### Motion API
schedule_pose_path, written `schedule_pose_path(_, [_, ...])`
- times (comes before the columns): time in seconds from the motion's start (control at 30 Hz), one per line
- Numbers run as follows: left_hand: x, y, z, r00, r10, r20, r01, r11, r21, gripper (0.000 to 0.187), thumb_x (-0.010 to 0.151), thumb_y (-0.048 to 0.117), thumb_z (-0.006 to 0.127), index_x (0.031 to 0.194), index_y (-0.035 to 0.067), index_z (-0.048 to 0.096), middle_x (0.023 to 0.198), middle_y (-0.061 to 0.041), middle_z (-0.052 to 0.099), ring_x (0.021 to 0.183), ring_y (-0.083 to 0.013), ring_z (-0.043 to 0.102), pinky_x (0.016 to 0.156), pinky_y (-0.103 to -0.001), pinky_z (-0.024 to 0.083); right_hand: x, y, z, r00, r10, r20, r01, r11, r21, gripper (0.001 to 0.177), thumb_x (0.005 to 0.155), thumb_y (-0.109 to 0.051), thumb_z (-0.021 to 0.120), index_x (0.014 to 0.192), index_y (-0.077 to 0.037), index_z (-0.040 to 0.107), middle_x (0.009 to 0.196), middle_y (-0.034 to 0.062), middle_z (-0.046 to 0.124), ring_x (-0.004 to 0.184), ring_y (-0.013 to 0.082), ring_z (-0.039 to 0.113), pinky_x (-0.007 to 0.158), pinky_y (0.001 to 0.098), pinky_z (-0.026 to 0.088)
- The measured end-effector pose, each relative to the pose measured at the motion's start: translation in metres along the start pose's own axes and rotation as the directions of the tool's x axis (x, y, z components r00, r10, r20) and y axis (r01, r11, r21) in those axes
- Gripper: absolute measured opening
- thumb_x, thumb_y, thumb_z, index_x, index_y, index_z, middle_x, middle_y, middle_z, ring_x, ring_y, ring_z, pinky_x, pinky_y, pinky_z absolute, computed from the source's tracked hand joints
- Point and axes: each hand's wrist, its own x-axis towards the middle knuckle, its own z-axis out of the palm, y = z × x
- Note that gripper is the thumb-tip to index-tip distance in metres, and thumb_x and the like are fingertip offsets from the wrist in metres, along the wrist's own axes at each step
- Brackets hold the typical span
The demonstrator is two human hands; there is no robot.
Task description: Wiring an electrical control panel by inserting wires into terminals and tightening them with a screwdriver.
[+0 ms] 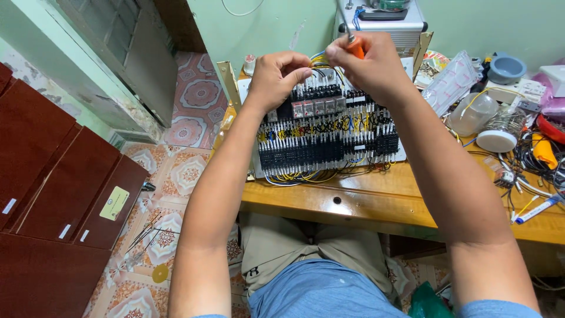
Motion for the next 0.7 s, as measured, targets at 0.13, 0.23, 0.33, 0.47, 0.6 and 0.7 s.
schedule_pose_path(0.13, [0.002,-0.012,0.000,0.998,0.037,-0.058,-0.043,0.994,-0.098,0.005,0.092,0.006,0.075,0.096,0.009,0.074,0.082,0.000,0.072,0.071,-0.0090,0.063,0.066,-0.022,0.052,0.005,0.022,0.000,0.973,0.197,-0.120,-0.134,0.905,0.404,0.027,0.099,-0.034,0.066,0.103,-0.008,0.066,0.083,0.0064,0.064,0.037,0.0022,0.039,0.032,0.0196,0.029])
schedule_pose_path(0.23, [0.002,-0.006,0.000,0.998,0.027,-0.061,-0.037,0.984,-0.175,0.003,0.092,0.003,0.074,0.094,0.006,0.072,0.075,-0.004,0.067,0.067,-0.0110,0.061,0.062,-0.022,0.051,0.000,0.028,0.008,0.976,0.185,-0.113,-0.143,0.941,0.305,0.013,0.098,-0.022,0.068,0.090,-0.013,0.063,0.082,0.0074,0.065,0.041,0.0057,0.040,0.036,0.0222,0.031])
schedule_pose_path(0.33, [0.001,-0.003,0.001,0.997,0.057,-0.042,-0.066,0.969,-0.238,0.007,0.093,-0.001,0.073,0.095,0.004,0.070,0.078,-0.005,0.067,0.070,-0.0124,0.062,0.066,-0.024,0.052,-0.006,0.022,0.019,0.980,0.196,-0.035,-0.190,0.975,0.116,0.009,0.097,-0.015,0.067,0.089,-0.011,0.069,0.082,0.0044,0.068,0.044,0.0063,0.043,0.037,0.0217,0.036])
schedule_pose_path(0.47, [0.000,-0.004,-0.001,1.000,0.012,-0.018,-0.017,0.937,-0.349,0.008,0.094,0.002,0.075,0.099,0.003,0.068,0.084,-0.008,0.070,0.077,-0.0131,0.067,0.072,-0.023,0.056,0.002,0.035,0.026,0.997,-0.059,-0.043,0.039,0.925,-0.378,0.005,0.092,-0.020,0.076,0.088,-0.017,0.078,0.080,-0.0043,0.072,0.076,0.0087,0.060,0.070,0.0292,0.046])
schedule_pose_path(0.6, [-0.002,-0.003,0.000,1.000,0.017,0.003,-0.015,0.930,-0.367,0.011,0.095,0.000,0.073,0.103,0.004,0.067,0.096,-0.007,0.073,0.091,-0.0128,0.072,0.084,-0.024,0.061,0.007,0.033,0.033,0.997,0.047,-0.058,-0.068,0.893,-0.445,0.015,0.090,-0.028,0.084,0.081,-0.020,0.075,0.076,-0.0045,0.073,0.071,0.0080,0.061,0.066,0.0301,0.044])
schedule_pose_path(0.7, [-0.004,-0.004,0.000,1.000,0.007,-0.017,-0.013,0.925,-0.380,0.013,0.095,-0.002,0.073,0.104,0.005,0.066,0.097,-0.007,0.073,0.093,-0.0141,0.073,0.085,-0.025,0.062,0.011,0.034,0.035,0.990,0.107,-0.096,-0.139,0.887,-0.440,0.015,0.089,-0.033,0.082,0.080,-0.022,0.077,0.071,-0.0065,0.070,0.069,0.0059,0.058,0.065,0.0300,0.044])
